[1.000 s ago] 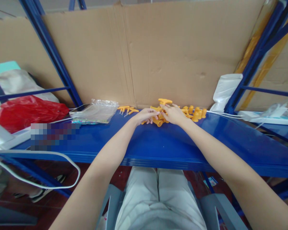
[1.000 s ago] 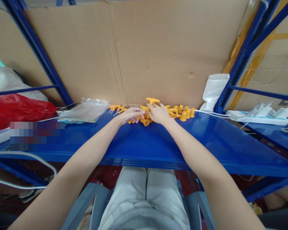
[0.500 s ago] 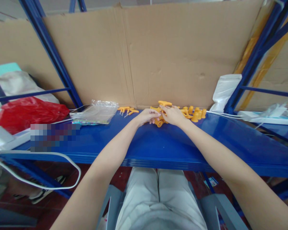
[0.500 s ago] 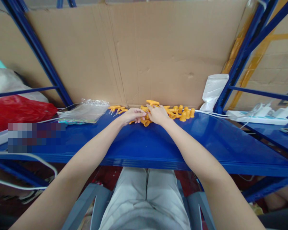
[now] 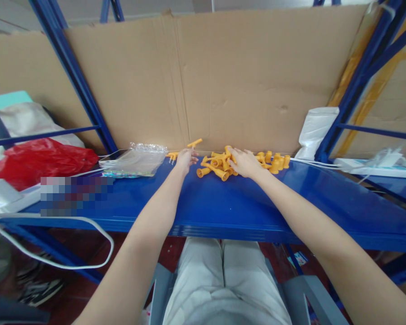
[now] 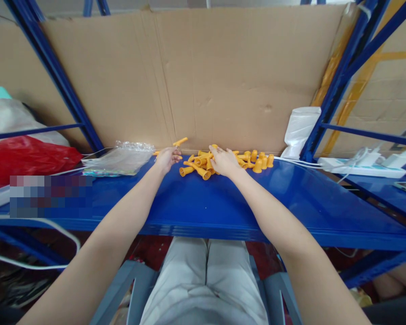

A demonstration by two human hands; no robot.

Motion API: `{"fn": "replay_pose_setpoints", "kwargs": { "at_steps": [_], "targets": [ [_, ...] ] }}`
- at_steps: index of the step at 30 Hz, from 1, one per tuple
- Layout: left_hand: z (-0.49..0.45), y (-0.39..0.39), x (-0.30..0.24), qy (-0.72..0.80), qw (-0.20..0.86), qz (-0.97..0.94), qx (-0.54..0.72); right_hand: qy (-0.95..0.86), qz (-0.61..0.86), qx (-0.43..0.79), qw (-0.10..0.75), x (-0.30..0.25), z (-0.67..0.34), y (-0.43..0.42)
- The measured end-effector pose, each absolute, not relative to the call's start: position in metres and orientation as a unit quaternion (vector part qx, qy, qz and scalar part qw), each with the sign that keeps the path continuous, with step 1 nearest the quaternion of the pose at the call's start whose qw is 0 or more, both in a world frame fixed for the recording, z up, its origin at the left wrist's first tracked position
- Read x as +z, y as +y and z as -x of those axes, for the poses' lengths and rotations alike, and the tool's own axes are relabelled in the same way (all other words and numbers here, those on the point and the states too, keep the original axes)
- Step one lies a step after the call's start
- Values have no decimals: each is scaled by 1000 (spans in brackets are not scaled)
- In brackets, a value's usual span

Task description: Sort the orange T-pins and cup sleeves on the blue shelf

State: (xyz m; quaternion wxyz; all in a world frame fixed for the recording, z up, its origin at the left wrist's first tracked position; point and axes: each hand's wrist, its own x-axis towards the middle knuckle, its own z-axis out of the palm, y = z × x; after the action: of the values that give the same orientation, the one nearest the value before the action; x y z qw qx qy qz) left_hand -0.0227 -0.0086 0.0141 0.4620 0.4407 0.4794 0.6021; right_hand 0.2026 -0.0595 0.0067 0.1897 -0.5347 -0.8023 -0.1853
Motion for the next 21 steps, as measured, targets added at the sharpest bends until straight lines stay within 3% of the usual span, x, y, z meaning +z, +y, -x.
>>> {"fn": "replay_pose_setpoints", "kwargs": {
  "at_steps": [8, 21],
  "targets": [
    [54, 12, -8, 615, 336, -435, 566, -799, 552, -172, 165, 3, -199, -62],
    [66, 30, -22, 587, 439, -387, 559, -808, 544, -172, 149, 3, -196, -63]
  ]
}}
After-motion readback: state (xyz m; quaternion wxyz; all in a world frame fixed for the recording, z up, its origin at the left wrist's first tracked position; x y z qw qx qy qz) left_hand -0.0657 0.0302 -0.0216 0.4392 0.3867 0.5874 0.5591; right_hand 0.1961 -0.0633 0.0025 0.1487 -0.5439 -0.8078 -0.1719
